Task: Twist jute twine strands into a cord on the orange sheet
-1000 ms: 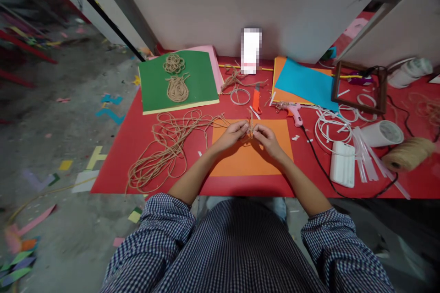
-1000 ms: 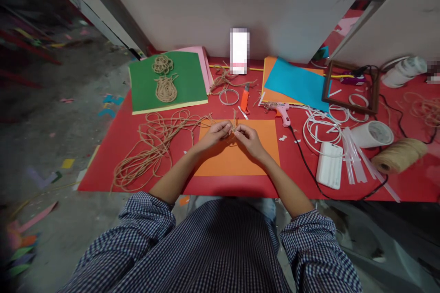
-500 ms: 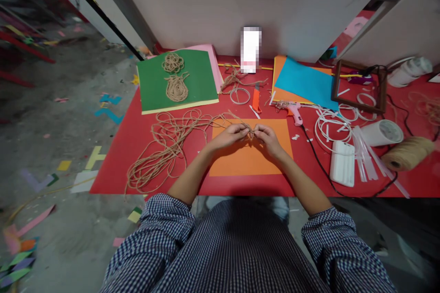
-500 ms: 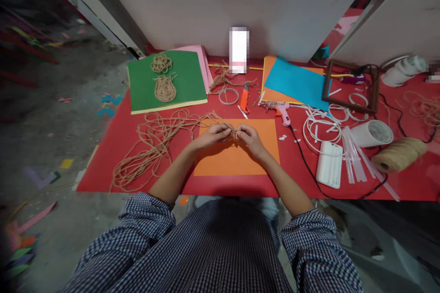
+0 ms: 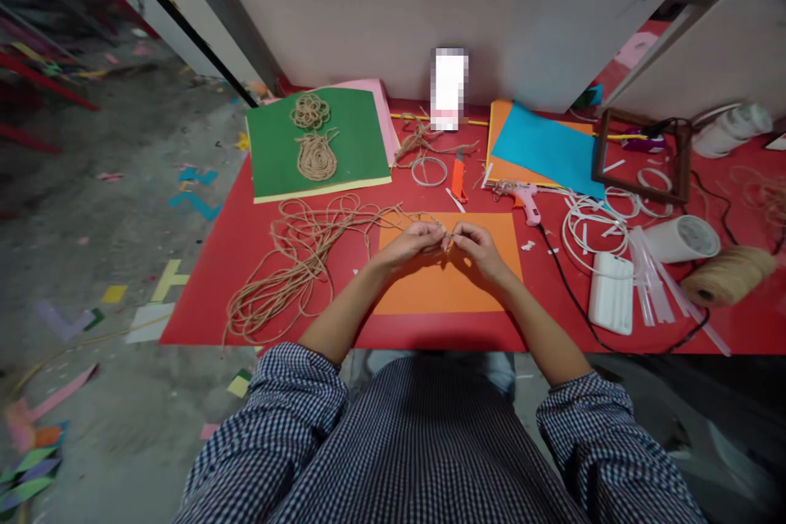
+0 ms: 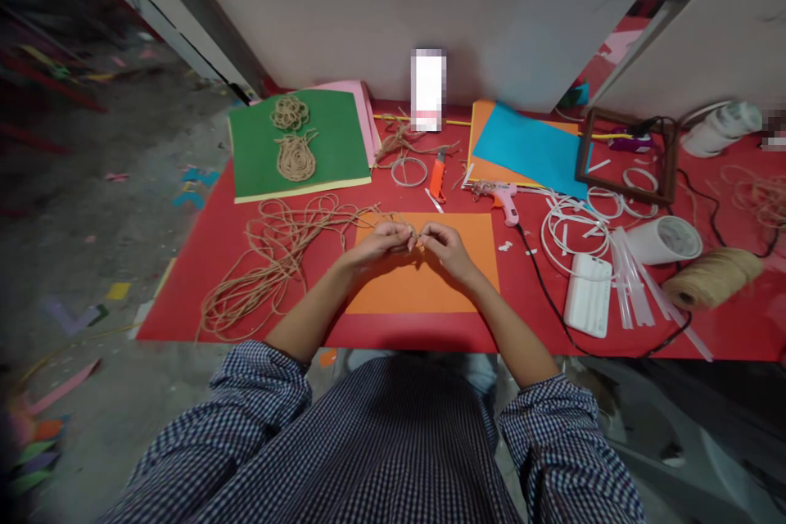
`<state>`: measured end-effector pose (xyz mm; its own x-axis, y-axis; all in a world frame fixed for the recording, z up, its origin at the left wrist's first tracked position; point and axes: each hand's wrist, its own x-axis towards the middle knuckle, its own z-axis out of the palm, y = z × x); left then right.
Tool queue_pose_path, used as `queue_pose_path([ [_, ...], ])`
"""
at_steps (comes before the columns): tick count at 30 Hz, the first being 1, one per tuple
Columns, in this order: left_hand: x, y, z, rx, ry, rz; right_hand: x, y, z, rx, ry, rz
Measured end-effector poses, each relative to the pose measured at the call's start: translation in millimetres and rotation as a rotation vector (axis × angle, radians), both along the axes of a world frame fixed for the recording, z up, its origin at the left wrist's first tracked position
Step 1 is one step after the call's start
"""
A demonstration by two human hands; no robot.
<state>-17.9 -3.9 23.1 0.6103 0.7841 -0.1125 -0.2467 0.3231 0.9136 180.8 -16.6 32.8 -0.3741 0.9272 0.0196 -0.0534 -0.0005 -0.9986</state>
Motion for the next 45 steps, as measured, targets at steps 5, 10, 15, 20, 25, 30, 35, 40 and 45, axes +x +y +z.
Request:
queue_pose_path([
  [5,-3,1,-0.2,-0.004,-0.008,-0.061,0,0,1.8,0.010,-0.005,0.008],
  [10,-2,1,2.4,-0.047,-0.021,-0.057,-1,0,0.7,0.111,-0.137,-0.055],
  [15,1,-2,4.6,-0.108,0.019,0.037,1,-2,-3.7,0.209,-0.308,-0.102],
  [20,4,0,2.7,0.021,0.192,0.142,2,-3,-4.8,0.293,-0.425,-0.100],
  [25,-2,11,-9.9,0.349,0.518,0.235,2,-3,-0.9,0.486,-0.716,-0.237],
  [30,-2,14,-17.1,0.411,0.641,0.411,1,-5,1.3,0.609,-0.810,-0.215],
  [35,4,9,-10.1,0.134,0.322,0.551,-12,-19,-4.9,0.735,-0.798,0.102],
  [40,-8,19,-6.3,-0.257,-0.046,0.556,-27,-32,-15.2,0.846,-0.725,0.329],
  [45,-14,25,-5.3,-0.291,-0.146,0.574,-25,-37,-12.0,0.908,-0.623,0.425],
])
